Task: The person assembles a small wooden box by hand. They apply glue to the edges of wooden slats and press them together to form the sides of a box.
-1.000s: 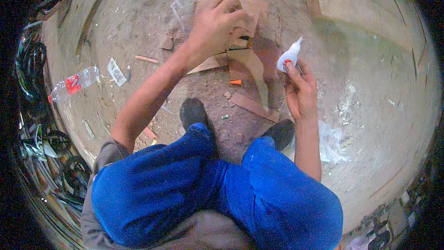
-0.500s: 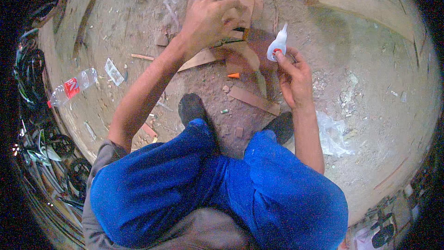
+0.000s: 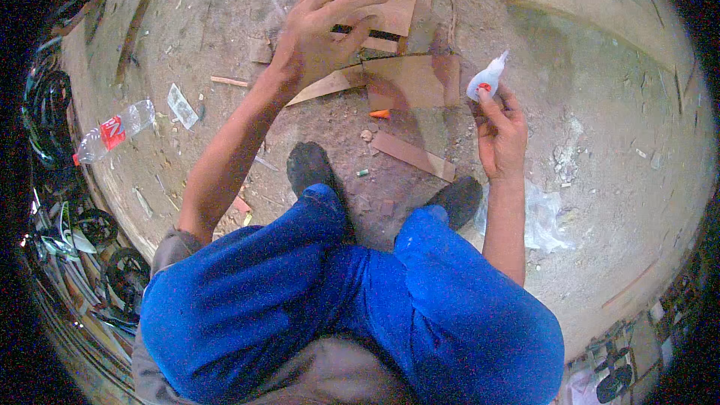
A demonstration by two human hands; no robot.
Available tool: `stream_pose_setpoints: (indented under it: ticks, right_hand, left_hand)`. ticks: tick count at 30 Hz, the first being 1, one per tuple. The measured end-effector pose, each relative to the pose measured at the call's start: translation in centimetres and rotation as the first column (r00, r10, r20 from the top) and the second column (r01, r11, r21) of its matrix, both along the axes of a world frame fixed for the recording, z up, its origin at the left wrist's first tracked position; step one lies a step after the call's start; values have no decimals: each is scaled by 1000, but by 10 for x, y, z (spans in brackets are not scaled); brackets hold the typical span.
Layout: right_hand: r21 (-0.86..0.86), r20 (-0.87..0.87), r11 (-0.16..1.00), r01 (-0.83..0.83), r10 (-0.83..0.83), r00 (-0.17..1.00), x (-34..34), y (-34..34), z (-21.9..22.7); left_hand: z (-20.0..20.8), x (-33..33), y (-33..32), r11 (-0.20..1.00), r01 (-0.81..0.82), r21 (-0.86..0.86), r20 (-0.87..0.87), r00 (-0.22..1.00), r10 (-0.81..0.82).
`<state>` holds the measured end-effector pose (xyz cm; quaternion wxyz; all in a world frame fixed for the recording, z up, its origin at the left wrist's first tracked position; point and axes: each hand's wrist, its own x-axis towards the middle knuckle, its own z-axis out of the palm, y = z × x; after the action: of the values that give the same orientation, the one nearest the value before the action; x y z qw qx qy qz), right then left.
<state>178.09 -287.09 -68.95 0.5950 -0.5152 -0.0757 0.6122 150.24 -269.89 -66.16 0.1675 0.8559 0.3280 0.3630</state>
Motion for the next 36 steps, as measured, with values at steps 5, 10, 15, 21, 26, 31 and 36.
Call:
stream_pose_setpoints:
  ticks: [5,10,15,21,26,31,36]
  right_hand:
    - [-11,44,998,55,-54,998,18,-9,-9]
    - [-36,253,998,59,-48,966,19,-11,-21]
    - [-58,495,997,47,-12,869,27,-18,-35]
    - [-118,769,992,37,68,635,40,-25,-55]
    - [-119,791,993,25,80,607,38,-28,-62]
    - [-96,724,991,98,2,690,32,-22,-57]
    - [-115,795,993,36,70,602,36,-21,-51]
  left_hand:
    - [0,-15,-64,987,-49,-151,3,999,50]
    - [-40,-31,-123,898,56,-437,-162,977,-140]
    - [-57,-15,-141,903,120,-413,-216,950,-225]
    - [-73,-8,-165,885,336,-322,-344,829,-440]
    - [-76,-8,-167,882,331,-336,-394,801,-451]
    - [-64,-15,-158,868,292,-400,-439,770,-462]
    - [-46,-44,-125,818,246,-519,-437,746,-502]
